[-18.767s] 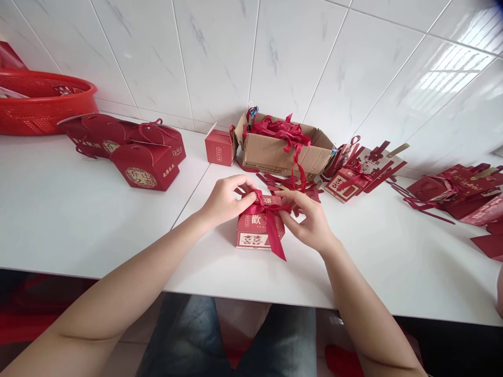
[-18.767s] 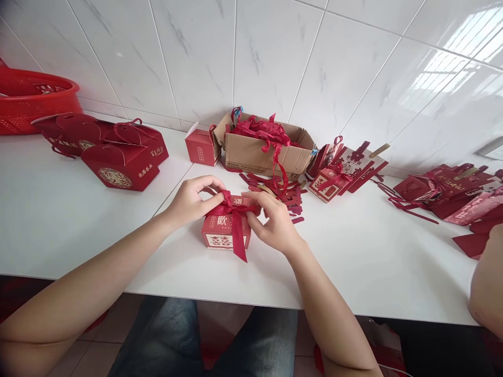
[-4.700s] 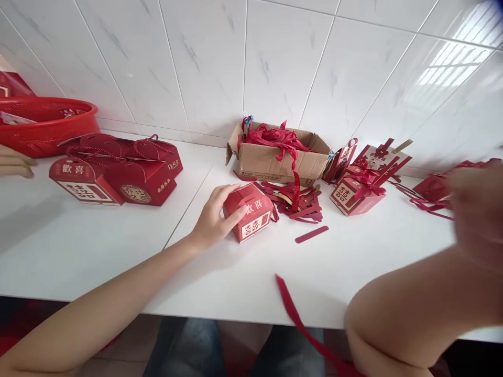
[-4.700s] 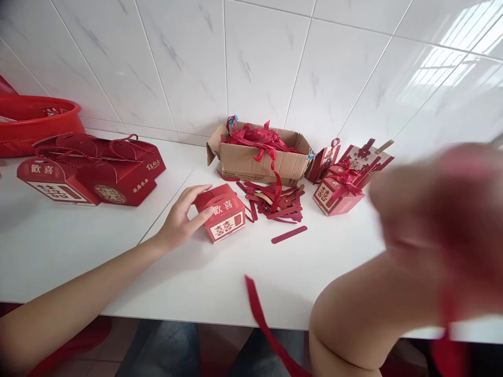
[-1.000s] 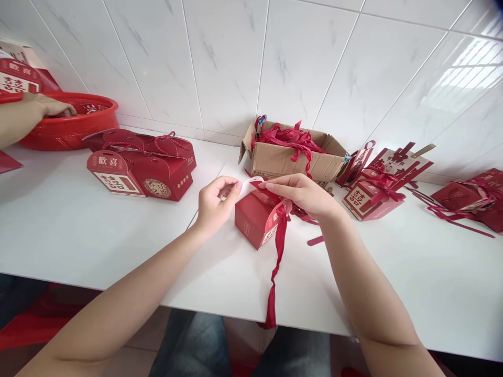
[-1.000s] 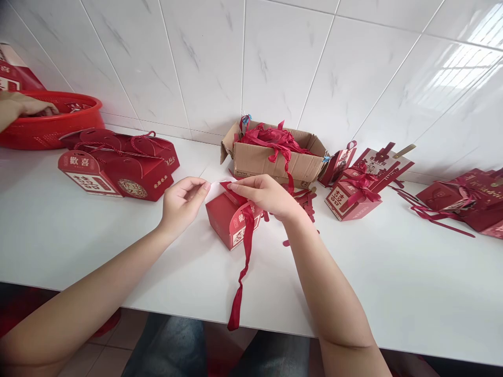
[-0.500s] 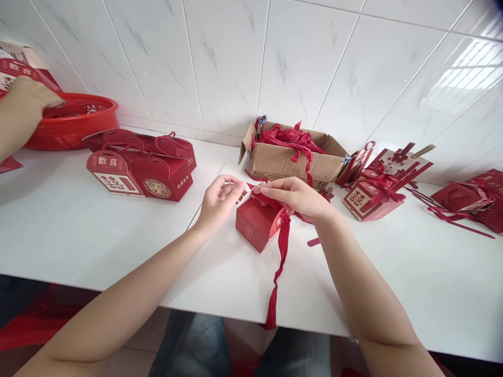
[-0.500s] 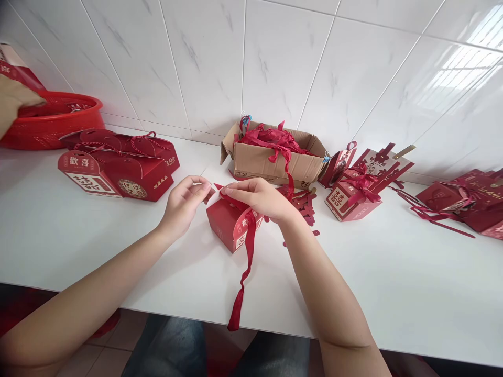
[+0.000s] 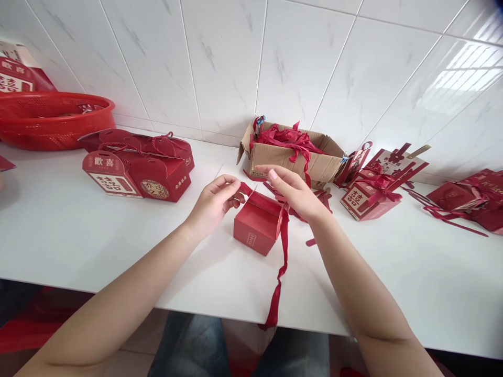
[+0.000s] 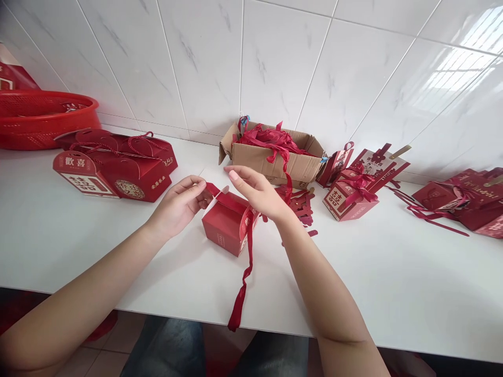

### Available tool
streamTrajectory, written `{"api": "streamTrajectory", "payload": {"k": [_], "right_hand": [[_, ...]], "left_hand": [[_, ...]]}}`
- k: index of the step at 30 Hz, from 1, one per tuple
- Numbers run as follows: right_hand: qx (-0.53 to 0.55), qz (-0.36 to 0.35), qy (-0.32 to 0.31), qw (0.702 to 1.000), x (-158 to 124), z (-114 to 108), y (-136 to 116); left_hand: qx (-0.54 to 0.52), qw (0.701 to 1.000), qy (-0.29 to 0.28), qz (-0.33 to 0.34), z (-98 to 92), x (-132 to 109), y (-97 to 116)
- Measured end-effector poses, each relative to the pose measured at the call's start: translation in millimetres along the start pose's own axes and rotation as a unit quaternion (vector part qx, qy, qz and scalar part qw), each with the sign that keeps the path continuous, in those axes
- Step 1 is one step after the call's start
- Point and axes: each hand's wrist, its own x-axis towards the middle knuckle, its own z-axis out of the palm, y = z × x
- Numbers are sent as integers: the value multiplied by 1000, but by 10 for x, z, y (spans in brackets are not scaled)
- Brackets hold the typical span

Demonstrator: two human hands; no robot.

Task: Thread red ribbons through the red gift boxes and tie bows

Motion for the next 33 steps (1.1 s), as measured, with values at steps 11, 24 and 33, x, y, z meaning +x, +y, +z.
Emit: {"api": "streamTrajectory", "payload": {"k": [11,24,33], "right_hand": [[-3,-32,-306,951,28,-541,258],[-171,-21,-179,969,61,-358,206],[-146,-12,-198,969,52,-290,239]], "left_hand": [[-89,990,105,38,-240,236,-29],[-327,932,151,50,-270,291,83],[-338,923,172,69,-401,383,33]]}}
